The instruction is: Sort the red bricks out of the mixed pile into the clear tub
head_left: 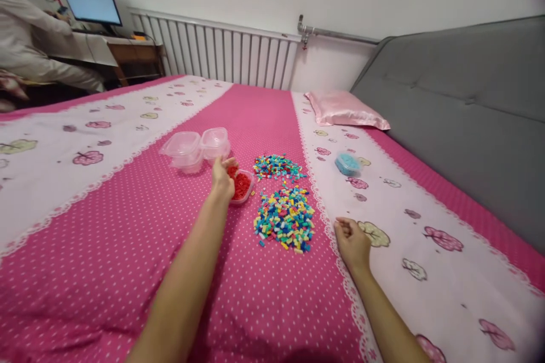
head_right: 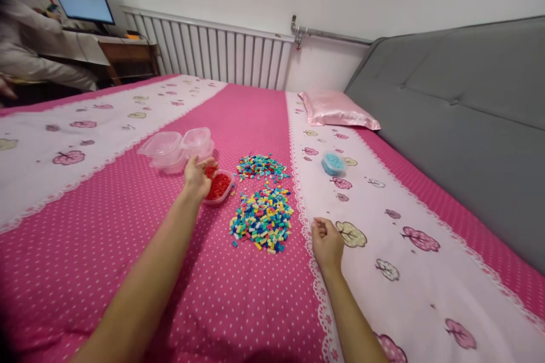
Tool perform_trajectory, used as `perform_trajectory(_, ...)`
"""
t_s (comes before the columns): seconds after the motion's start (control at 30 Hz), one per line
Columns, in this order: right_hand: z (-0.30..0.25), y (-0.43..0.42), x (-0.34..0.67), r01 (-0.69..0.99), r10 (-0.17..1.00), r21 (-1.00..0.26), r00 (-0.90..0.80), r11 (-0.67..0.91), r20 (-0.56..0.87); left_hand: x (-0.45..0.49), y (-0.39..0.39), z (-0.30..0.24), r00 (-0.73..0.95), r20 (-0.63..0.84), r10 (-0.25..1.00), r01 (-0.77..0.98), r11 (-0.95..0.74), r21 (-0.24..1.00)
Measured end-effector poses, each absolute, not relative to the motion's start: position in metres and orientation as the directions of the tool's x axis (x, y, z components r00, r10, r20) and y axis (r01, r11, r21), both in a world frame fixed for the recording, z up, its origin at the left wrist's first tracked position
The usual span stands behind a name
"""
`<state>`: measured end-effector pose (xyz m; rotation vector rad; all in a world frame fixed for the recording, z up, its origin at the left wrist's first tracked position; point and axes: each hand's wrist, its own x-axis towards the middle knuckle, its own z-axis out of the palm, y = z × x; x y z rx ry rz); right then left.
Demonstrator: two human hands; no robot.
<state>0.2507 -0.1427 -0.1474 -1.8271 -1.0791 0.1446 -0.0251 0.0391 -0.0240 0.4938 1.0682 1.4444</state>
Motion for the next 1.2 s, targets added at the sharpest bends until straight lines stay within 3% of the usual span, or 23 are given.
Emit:
perform_trajectory(0.3, -0.152, -0.14, 0.248, 0.701, 0.709, -0.702, 0.558, -0.125, 0.432, -0.03, 0.03, -0.02, -0.146, -0.087, 0.986, -0.206, 0.056, 0.977)
perform_trajectory(0.47, -0.149, -0.143, 0.245, 0.761, 0.718, -0.601, 0.558, -0.243, 0.416, -0.07, -0.001, -0.028, -0.224, 0.148, 0.963, 0.135, -0.119, 0.984)
perform_trajectory(0.6, -0.143, -0.145, 0.24, 0.808, 0.748, -0.48, 0.543, -0.342, 0.382, -0.115, -0.04, -0.053, -0.206, 0.309, 0.929, 0.499, -0.172, 0.849)
perform_trajectory(0.77, -0.138, -0.153, 0.229, 0.835, 0.752, -0.375, 0.536, -0.403, 0.384, -0.148, -0.069, -0.088, -0.036, 0.311, 0.95, 0.793, -0.162, 0.587)
perform_trajectory(0.97, -0.135, -0.161, 0.223, 0.809, 0.741, -0.261, 0.588, -0.527, 0.326, -0.148, -0.071, -0.099, 0.042, 0.298, 0.954, 0.934, -0.144, 0.328)
perform_trajectory(1.2, -0.136, -0.163, 0.224, 0.797, 0.755, -0.254, 0.601, -0.547, 0.26, -0.149, -0.073, -0.1, 0.07, 0.301, 0.951, 0.979, -0.124, 0.164)
